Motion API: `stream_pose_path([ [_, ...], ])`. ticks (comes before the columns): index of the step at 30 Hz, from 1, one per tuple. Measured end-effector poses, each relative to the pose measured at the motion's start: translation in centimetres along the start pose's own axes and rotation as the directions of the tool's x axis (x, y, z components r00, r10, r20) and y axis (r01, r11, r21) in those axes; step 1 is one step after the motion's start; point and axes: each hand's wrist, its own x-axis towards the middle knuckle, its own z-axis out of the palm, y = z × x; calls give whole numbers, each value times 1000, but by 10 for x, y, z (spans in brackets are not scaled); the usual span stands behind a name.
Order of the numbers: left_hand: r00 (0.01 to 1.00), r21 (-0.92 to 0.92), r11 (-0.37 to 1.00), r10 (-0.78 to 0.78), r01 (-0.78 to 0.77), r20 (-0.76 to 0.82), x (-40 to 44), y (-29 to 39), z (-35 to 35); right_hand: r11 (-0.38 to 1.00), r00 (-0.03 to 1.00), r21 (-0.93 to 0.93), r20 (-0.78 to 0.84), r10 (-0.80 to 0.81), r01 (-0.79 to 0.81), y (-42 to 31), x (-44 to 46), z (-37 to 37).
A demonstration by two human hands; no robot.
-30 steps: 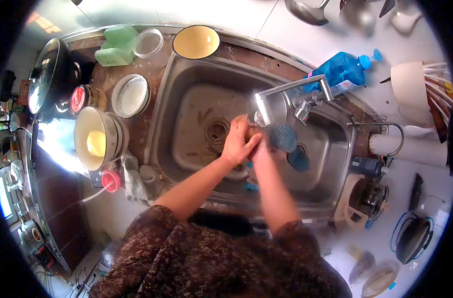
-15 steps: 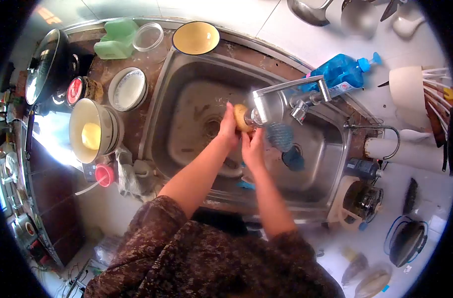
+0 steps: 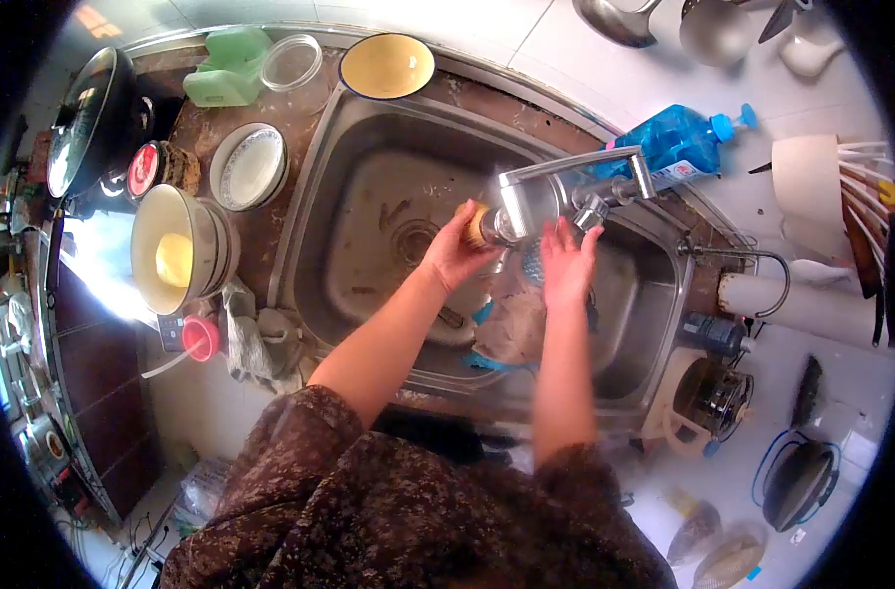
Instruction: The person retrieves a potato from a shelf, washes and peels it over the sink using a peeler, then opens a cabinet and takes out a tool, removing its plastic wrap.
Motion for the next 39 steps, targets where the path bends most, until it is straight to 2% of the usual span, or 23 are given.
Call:
stream_pose_path([
  [1, 1000, -12, 1000, -11, 11, -9, -2, -1, 1, 993, 999, 104, 22, 44, -46, -1, 6, 0],
  [2, 1000, -13, 1000, -10, 10, -9, -4, -2, 1, 993, 999, 104, 23, 45, -47, -1, 14, -4],
  [4, 998, -56, 996, -64, 65, 9, -10, -2, -3, 921, 973, 330, 166, 157, -205, -4, 27, -9],
  [5, 998, -57, 996, -61, 61, 5, -14, -4, -5, 921, 973, 330, 167, 162, -210, -5, 31, -13],
  [7, 992, -102, 995, -20, 7, -125, -28, -5, -4, 931, 982, 311, 49, 183, -189, -11, 24, -3],
  [8, 991, -101, 995, -15, 1, -130, -36, -5, -4, 929, 975, 303, 4, 222, -213, -18, 19, 4],
  [10, 947, -9, 998, 50, -56, -318, -50, -5, -11, 918, 963, 297, 13, 271, -262, -23, 26, 0],
  [13, 941, 76, 993, 110, -90, -319, -72, 0, -31, 892, 940, 313, 16, 340, -327, -30, 22, 6],
  [16, 933, 45, 993, 122, -113, -340, -98, 8, -35, 935, 946, 213, -99, 308, -282, -31, 19, 12],
  [20, 943, 59, 991, 134, -122, -304, -130, 22, -40, 914, 911, 283, -212, 354, -290, -37, 21, 21],
  [24, 941, 69, 986, 166, -152, -296, -143, 26, -47, 931, 910, 265, -262, 321, -252, -38, 15, 28],
  [27, 933, 96, 977, 211, -191, -291, -149, 27, -48, 949, 938, 186, -194, 288, -254, -26, 20, 16],
  [29, 924, 94, 973, 231, -212, -306, -153, 29, -48, 974, 981, 145, -66, 184, -173, -10, 7, 16],
  [31, 940, 114, 971, 231, -208, -253, -161, 33, -51, 995, 983, -94, -178, -50, 33, 28, -22, 20],
  [32, 937, 113, 970, 236, -213, -256, -164, 36, -50, 983, 997, -181, -74, 5, -19, 51, -28, 11],
  [33, 944, 110, 975, 216, -194, -251, -168, 39, -50, 874, 991, -468, -50, 123, -132, 74, -35, 2],
  [34, 948, 109, 979, 197, -175, -248, -172, 42, -50, 668, 966, -710, -68, 250, -223, 83, -55, 14],
  [35, 944, 113, 977, 205, -182, -258, -178, 44, -48, 403, 944, -912, 62, 324, -79, 126, -36, -18],
  [36, 962, 103, 983, 170, -151, -215, -182, 47, -45, 40, 934, -982, 188, 305, 184, 164, -17, -48],
  [37, 976, 97, 988, 134, -118, -174, -186, 50, -43, 53, 929, -981, 193, 317, 185, 166, -26, -45],
  [38, 972, 109, 986, 142, -123, -188, -190, 51, -43, -287, 903, -884, 269, 334, 369, 164, -36, -45],
  [39, 977, 98, 988, 133, -118, -167, -193, 51, -43, -578, 867, -648, 332, 372, 496, 165, -41, -45],
])
